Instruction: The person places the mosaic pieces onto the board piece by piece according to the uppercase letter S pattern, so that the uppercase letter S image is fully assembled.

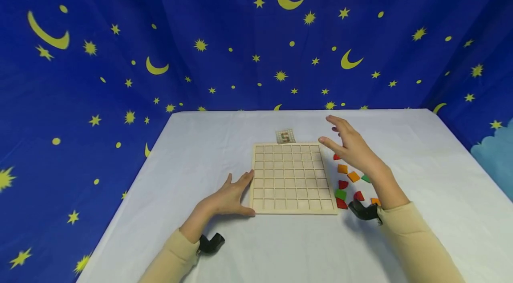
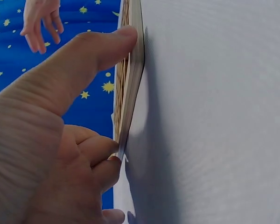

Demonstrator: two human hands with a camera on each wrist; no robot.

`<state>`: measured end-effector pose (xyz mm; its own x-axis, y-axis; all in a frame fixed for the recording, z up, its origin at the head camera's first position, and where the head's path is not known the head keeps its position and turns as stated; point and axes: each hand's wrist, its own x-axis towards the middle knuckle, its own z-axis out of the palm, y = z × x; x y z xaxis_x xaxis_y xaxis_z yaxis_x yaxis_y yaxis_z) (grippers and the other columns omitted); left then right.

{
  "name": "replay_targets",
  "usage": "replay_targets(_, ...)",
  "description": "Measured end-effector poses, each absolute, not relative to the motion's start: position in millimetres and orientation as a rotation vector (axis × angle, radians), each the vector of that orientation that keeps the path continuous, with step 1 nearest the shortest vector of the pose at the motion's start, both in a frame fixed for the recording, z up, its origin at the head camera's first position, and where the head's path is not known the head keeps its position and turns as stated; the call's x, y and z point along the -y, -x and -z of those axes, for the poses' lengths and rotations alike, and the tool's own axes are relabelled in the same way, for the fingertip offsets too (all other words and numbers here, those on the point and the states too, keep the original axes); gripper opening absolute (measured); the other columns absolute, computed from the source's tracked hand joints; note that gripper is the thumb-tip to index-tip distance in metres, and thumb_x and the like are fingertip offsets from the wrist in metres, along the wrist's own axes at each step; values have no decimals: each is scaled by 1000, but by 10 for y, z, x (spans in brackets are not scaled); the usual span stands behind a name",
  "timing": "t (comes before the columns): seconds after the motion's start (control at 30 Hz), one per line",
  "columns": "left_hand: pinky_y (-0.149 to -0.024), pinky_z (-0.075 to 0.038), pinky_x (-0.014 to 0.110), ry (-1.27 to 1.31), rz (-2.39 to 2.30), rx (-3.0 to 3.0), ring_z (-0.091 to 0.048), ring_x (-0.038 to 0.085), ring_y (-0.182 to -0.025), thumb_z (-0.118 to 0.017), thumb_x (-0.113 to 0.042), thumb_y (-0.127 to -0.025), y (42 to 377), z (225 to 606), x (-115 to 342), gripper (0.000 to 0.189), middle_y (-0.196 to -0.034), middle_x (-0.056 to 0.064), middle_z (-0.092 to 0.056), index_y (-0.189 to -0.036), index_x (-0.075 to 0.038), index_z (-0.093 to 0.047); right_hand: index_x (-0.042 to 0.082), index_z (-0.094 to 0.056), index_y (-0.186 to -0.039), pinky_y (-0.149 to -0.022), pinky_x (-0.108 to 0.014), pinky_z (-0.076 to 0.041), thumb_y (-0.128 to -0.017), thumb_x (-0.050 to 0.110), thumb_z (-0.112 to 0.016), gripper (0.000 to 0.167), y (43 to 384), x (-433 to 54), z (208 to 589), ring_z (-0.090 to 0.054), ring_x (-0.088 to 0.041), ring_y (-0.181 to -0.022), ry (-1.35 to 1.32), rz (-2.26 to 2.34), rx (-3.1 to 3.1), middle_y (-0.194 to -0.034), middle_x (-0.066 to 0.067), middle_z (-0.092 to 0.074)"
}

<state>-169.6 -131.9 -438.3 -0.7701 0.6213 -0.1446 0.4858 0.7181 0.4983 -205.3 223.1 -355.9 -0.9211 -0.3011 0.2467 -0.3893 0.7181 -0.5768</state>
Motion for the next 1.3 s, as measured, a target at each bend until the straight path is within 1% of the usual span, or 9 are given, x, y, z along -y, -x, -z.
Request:
replay_targets(0.17, -110, 4, 55, -847, -636, -2624, -17, 28, -140, -79, -48, -70, 1701, 4417, 1323, 115, -152, 21, -19, -150, 1, -12, 5, -29, -146, -93, -61, -38, -92, 41, -60, 72, 2077, -2519, 3582, -43, -46, -119, -399, -1005, 2803, -143, -23, -34)
replay_targets(0.27, -110, 4, 55, -846, -643, -2625, -17, 28, -140, -80, -48, -69, 1709, 4434, 1320, 115, -152, 21, -19, -150, 1, -13, 4, -33, -144, -94, -60, -39, -90, 44, -61, 73, 2136, -2683, 3671, -45, -45, -119, -383, -1059, 2820, -142, -22, -37)
replay_targets(0.43, -110, 4, 55, -845, -665, -2623, -17, 29, -140, -80, -48, -69, 1712, 4446, 1323, 115, -152, 21, -20, -150, 2, -13, 5, -41, -139, -92, -54, -43, -90, 35, -64, 61, 2255, -2890, 3890, -47, -39, -119, -433, -1267, 2866, -140, -18, -42)
replay_targets(0.6, -110, 4, 55, -842, -684, -2612, -16, 29, -141, -80, -47, -70, 1707, 4448, 1332, 114, -152, 21, -19, -150, 2, -13, 3, -45, -135, -88, -51, -48, -92, 18, -63, 49, 2331, -3008, 4085, -49, -40, -116, -503, -1438, 2894, -137, -21, -45)
replay_targets(0.83, -110, 4, 55, -851, -690, -2609, -15, 29, -141, -79, -46, -71, 1703, 4447, 1338, 113, -152, 20, -19, -150, 2, -13, 0, -48, -131, -96, -53, -41, -92, 8, -60, 42, 2443, -3083, 4323, -47, -40, -118, -587, -1617, 2918, -132, -21, -50)
replay_targets(0.93, -110, 4, 55, -857, -697, -2608, -15, 29, -141, -79, -45, -71, 1700, 4444, 1339, 112, -152, 20, -19, -149, 2, -14, -1, -48, -129, -99, -54, -37, -91, 4, -59, 39, 2479, -3085, 4398, -48, -38, -117, -640, -1592, 2935, -128, -21, -53)
replay_targets(1.07, -110, 4, 55, -864, -692, -2611, -16, 30, -140, -79, -45, -71, 1696, 4448, 1343, 111, -152, 21, -19, -149, 2, -14, -4, -50, -126, -98, -56, -35, -87, -4, -57, 39, 2524, -3044, 4448, -51, -37, -112, -698, -1518, 2945, -122, -20, -57)
replay_targets(1.17, -110, 3, 55, -867, -684, -2617, -17, 30, -140, -79, -44, -72, 1692, 4452, 1344, 111, -152, 21, -19, -149, 2, -14, -3, -52, -124, -95, -50, -41, -85, -6, -58, 40, 2546, -2991, 4465, -53, -34, -105, -673, -1469, 2960, -119, -19, -59)
replay_targets(1.3, -110, 3, 56, -875, -674, -2615, -17, 30, -140, -78, -43, -73, 1689, 4448, 1336, 110, -152, 21, -19, -149, 3, -15, 1, -54, -123, -80, -36, -47, -85, -1, -62, 39, 2558, -2954, 4497, -53, -27, -91, -560, -1354, 3007, -113, -15, -60)
